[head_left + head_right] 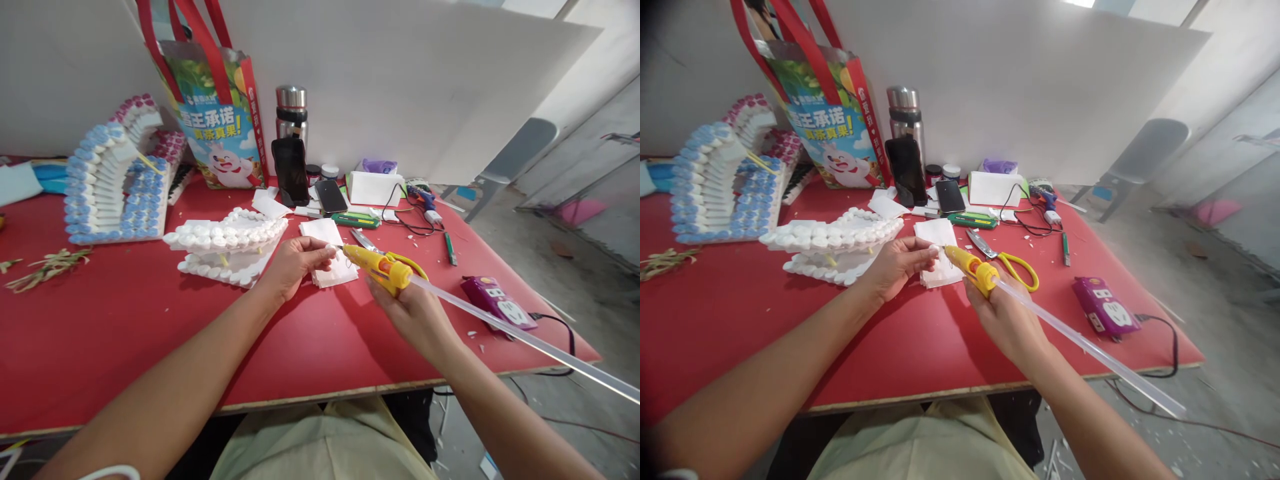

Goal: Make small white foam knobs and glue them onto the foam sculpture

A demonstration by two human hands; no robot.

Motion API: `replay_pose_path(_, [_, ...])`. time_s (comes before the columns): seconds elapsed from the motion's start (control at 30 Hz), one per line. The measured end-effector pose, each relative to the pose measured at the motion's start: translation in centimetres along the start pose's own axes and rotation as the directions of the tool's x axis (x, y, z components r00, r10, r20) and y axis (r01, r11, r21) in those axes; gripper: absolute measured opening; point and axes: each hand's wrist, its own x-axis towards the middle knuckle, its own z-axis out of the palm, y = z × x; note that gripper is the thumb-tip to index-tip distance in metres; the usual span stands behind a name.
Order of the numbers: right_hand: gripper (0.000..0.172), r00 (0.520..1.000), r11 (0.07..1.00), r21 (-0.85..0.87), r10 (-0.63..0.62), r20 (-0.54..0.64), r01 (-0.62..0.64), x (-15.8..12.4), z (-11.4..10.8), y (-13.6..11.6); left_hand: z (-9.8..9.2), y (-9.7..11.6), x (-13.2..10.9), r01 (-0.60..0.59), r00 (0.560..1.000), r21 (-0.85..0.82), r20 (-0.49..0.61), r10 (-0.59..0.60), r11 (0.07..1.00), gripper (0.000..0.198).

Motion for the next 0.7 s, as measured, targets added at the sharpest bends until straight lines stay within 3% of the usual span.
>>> replay_pose_path(0.5, [0.029,0.999,0.999,0.020,-0.049,-0.008,0.049,-0.07,0.11,-0.11,-0.13,-0.15,0.01,-0.004,1.000,0.017,0.005,0.004,1.000,0.033])
replay_pose_path(0.7, [0.031,0.999,1.000,0.025,-0.016,-0.032,0.017,-0.04,0.02,0.15,-0.23,-0.08,0.08,-0.031,0.999,0.032,-0.024,0.032,0.999,0.032])
